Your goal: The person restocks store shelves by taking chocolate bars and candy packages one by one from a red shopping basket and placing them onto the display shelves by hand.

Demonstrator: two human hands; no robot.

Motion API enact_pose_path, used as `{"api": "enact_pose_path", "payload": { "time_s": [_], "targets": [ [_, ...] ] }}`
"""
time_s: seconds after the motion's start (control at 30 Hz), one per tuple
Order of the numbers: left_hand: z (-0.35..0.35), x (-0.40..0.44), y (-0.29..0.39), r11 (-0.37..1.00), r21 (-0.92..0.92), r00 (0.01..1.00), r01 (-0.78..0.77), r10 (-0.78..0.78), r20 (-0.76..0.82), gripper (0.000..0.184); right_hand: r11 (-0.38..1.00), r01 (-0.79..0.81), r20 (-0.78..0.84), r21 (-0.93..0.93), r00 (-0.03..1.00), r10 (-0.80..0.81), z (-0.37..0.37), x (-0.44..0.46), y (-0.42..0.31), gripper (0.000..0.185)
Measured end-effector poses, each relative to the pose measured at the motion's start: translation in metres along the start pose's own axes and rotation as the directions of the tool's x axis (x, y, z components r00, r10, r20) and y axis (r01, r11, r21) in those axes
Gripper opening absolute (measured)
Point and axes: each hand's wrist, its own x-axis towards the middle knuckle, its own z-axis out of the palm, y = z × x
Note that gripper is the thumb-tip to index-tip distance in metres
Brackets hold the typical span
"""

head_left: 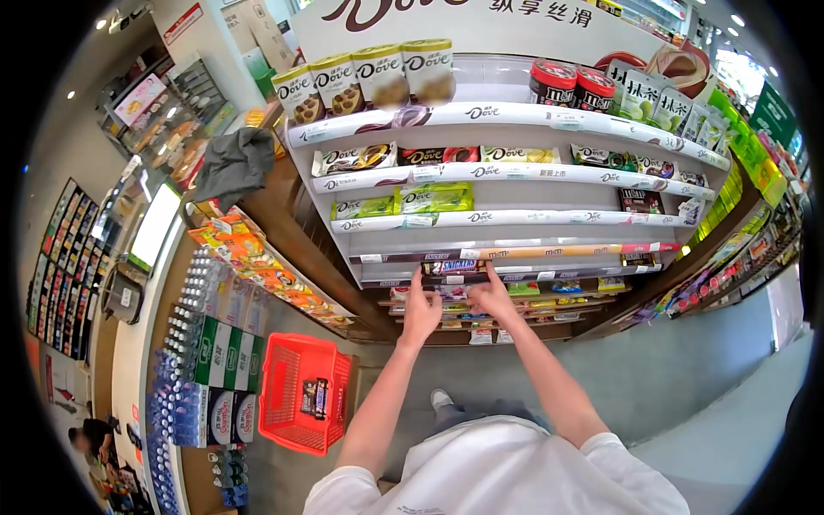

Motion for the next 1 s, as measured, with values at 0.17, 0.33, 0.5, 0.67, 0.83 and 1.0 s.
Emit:
{"api": "enact_pose_path", "payload": {
  "time_s": [0.17, 0.33, 0.5, 0.67, 0.83, 1.0],
  "targets": [
    [0.006, 0.031, -0.023, 0.999, 0.021, 0.992, 0.034, -0.037, 0.121, 0.058, 0.997, -0.038, -0.070, -0.071, 0.997, 0.033, 0.000, 0.030, -0.004, 0.085],
    [0.001, 0.038, -0.030, 0.998, 0.011, 0.985, 0.066, -0.067, 0.161, 0.058, 0.986, -0.083, -0.124, -0.142, 0.990, 0.066, 0.006, 0.033, 0.001, 0.081],
    [-0.004, 0.037, -0.024, 0.992, 0.016, 0.971, 0.128, -0.129, 0.200, 0.059, 0.980, -0.039, -0.159, -0.196, 0.987, 0.007, 0.009, 0.026, 0.002, 0.078],
    [-0.005, 0.033, -0.028, 0.993, -0.081, 0.982, 0.082, -0.066, 0.178, 0.061, 0.992, 0.070, -0.283, -0.109, 0.954, -0.099, 0.017, 0.016, 0.015, 0.071],
    [-0.009, 0.002, -0.045, 0.963, -0.253, 0.995, -0.093, 0.095, -0.007, 0.057, 0.964, 0.258, -0.441, 0.060, 0.874, -0.206, 0.028, -0.015, 0.060, 0.023],
    [-0.035, -0.068, -0.073, 0.809, -0.524, 0.963, 0.267, -0.250, 0.105, 0.049, 0.996, -0.046, -0.305, 0.083, 0.950, 0.069, 0.047, -0.033, 0.109, 0.026]
  ]
}}
